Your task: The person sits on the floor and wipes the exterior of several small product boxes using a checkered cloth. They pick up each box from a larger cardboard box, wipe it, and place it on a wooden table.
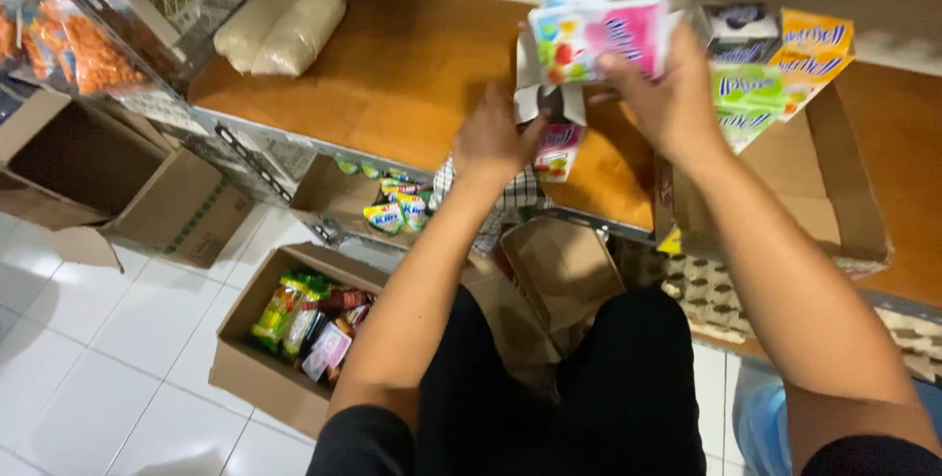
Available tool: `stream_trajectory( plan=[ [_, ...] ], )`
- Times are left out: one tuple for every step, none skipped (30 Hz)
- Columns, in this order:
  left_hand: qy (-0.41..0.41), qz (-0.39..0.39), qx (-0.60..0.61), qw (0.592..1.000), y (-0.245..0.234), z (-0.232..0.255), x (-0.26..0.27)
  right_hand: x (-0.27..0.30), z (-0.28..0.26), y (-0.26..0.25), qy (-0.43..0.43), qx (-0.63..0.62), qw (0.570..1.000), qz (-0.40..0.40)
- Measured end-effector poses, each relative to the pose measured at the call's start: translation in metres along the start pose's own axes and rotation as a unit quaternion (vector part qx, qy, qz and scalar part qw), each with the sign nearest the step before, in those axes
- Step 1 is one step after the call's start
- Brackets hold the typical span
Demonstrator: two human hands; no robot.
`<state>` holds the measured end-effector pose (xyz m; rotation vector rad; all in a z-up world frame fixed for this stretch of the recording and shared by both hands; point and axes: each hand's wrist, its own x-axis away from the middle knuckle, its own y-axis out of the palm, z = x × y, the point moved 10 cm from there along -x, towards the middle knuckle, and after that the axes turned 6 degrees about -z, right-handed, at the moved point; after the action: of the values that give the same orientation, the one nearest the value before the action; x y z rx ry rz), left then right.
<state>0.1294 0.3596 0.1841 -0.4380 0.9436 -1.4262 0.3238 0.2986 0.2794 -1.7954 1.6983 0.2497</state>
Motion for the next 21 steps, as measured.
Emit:
stream_trajectory(
  plan=[
    [0.003,0.003,0.000,1.000,0.002,-0.002,-0.001,-0.005,0.011,0.002,-0.004,0.001,1.000,0.001],
    [0.007,0.012,0.010,1.000,0.003,-0.005,-0.003,-0.011,0.026,0.008,0.013,0.012,1.000,-0.014],
    [0.010,0.020,0.019,1.000,0.004,-0.009,-0.003,-0.015,0.043,0.015,0.032,0.023,0.999,-0.030],
    [0.011,0.022,0.019,1.000,0.004,-0.010,-0.002,-0.017,0.056,0.017,0.029,0.023,0.999,-0.030],
    [0.048,0.055,0.027,0.997,-0.002,-0.005,0.001,-0.019,0.068,0.023,0.015,0.000,0.999,-0.049],
    [0.085,0.087,0.034,0.992,-0.008,-0.001,0.006,-0.021,0.080,0.029,0.001,-0.024,0.997,-0.068],
    [0.084,0.086,0.034,0.992,-0.010,0.000,0.007,-0.021,0.079,0.030,0.002,-0.025,0.997,-0.068],
    [0.082,0.086,0.053,0.991,-0.011,0.000,0.008,-0.022,0.076,0.034,-0.001,-0.033,0.996,-0.083],
    [0.081,0.085,0.072,0.990,-0.013,-0.001,0.010,-0.023,0.074,0.039,-0.004,-0.042,0.994,-0.098],
    [0.080,0.084,0.072,0.991,-0.013,-0.004,0.010,-0.021,0.071,0.037,-0.003,-0.043,0.994,-0.098],
    [0.085,0.090,0.076,0.989,-0.013,-0.005,0.010,-0.020,0.067,0.038,-0.009,-0.009,0.994,-0.113],
    [0.089,0.096,0.080,0.988,-0.014,-0.007,0.010,-0.018,0.063,0.040,-0.014,0.024,0.991,-0.128],
    [0.087,0.097,0.080,0.988,-0.015,-0.008,0.010,-0.019,0.061,0.032,-0.014,0.024,0.991,-0.130],
    [0.070,0.094,0.075,0.990,-0.014,-0.012,0.010,-0.019,0.058,0.027,-0.019,0.051,0.989,-0.141],
    [0.052,0.089,0.071,0.992,-0.013,-0.016,0.010,-0.019,0.055,0.021,-0.023,0.078,0.985,-0.152],
    [0.049,0.090,0.072,0.992,-0.013,-0.018,0.010,-0.021,0.044,0.017,-0.022,0.078,0.985,-0.154],
    [0.039,0.085,0.081,0.992,-0.012,-0.022,0.009,-0.021,0.036,0.015,-0.011,0.128,0.977,-0.169],
    [0.028,0.079,0.090,0.992,-0.011,-0.025,0.008,-0.022,0.028,0.012,0.000,0.177,0.967,-0.184],
    [0.028,0.079,0.091,0.992,-0.009,-0.026,0.008,-0.023,0.026,0.013,0.000,0.177,0.967,-0.184],
    [0.043,0.091,0.102,0.990,-0.010,-0.024,0.009,-0.024,0.032,0.017,0.035,0.205,0.956,-0.205],
    [0.057,0.103,0.114,0.986,-0.010,-0.022,0.010,-0.024,0.038,0.020,0.069,0.232,0.943,-0.227]
  ],
)
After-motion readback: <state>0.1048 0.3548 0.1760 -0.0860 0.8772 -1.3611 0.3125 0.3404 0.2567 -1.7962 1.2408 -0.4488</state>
